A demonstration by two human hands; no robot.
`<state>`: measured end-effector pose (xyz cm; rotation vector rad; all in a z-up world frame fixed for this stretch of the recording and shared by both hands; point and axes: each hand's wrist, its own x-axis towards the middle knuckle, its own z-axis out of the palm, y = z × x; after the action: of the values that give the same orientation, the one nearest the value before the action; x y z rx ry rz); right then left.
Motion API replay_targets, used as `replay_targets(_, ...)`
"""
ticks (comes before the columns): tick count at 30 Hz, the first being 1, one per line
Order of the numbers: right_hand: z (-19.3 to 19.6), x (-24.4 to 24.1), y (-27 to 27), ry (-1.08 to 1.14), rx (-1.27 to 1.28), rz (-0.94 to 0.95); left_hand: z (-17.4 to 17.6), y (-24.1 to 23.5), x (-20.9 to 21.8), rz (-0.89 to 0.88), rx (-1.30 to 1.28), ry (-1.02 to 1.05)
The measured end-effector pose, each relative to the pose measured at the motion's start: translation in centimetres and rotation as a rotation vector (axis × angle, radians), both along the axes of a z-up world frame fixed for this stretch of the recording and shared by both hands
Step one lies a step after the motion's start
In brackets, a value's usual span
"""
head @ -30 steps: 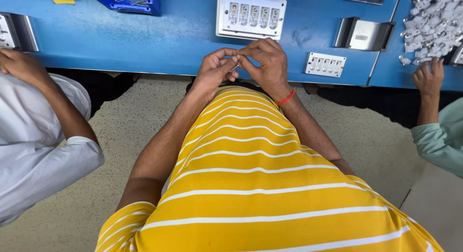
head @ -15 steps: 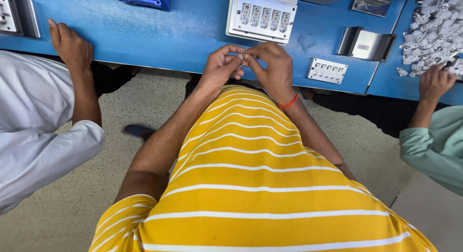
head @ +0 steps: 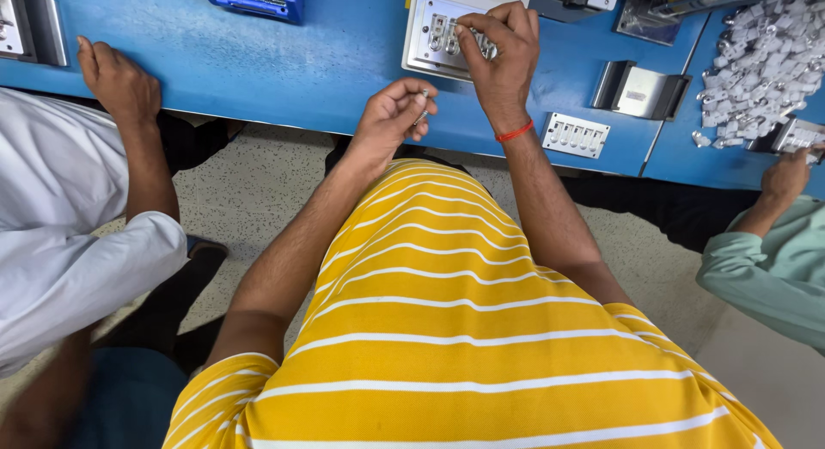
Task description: The person places small metal pins into slots on a white electrical component mounted on a blue workbench. They repeatedly pick pins from a blue bin and insert them into the component, then move the component aside and retrieve another one. Coworkers are visible at adjacent stations performing similar tasks.
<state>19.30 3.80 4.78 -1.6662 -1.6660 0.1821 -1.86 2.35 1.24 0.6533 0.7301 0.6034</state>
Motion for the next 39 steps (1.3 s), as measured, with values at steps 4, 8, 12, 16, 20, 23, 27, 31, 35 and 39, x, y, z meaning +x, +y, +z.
replay_targets(4,-0.8,-0.1,0.9,-0.078,0.005,0.035,-0.6,0.3,-1.3,0.090,-0.125,-0.016)
replay_targets(8,-1.7,-0.1,1.3,-0.129,-0.023,0.070,-1.2,0.0,-2.3,0.143,-0.124,0.002)
replay_targets(12,-1.7,-0.3,2.5,-0.198,-0.057,0.108,-1.6,-0.3,-3.1,0.165,-0.124,0.032)
replay_targets(16,-1.0,-0.1,3.6,-0.264,-0.107,0.144,-1.9,-0.4,-3.2,0.171,-0.154,0.026)
replay_targets(20,-0.5,0.1,3.6,-0.249,-0.119,0.149,-2.0,-0.2,-3.4,0.177,-0.142,-0.001)
replay_targets(23,-0.9,0.5,3.1,-0.230,-0.125,0.140,-2.1,-0.1,-3.6,0.189,-0.142,0.001)
replay_targets(27,-2.3,1.1,3.0,-0.213,-0.133,0.127,-2.2,0.0,-3.6,0.197,-0.163,0.004)
replay_targets(31,-3.4,1.5,4.2,-0.239,-0.181,0.130,-2.3,0.1,-3.6,0.187,-0.183,0.016)
replay_targets(35,-3.3,2.3,5.2,-0.159,-0.320,0.114,-2.7,0.1,-3.3,0.200,-0.228,-0.037)
replay_targets(39,-2.3,3.2,4.0,-0.173,-0.318,0.134,-4.0,-0.2,-3.8,0.231,-0.256,-0.086)
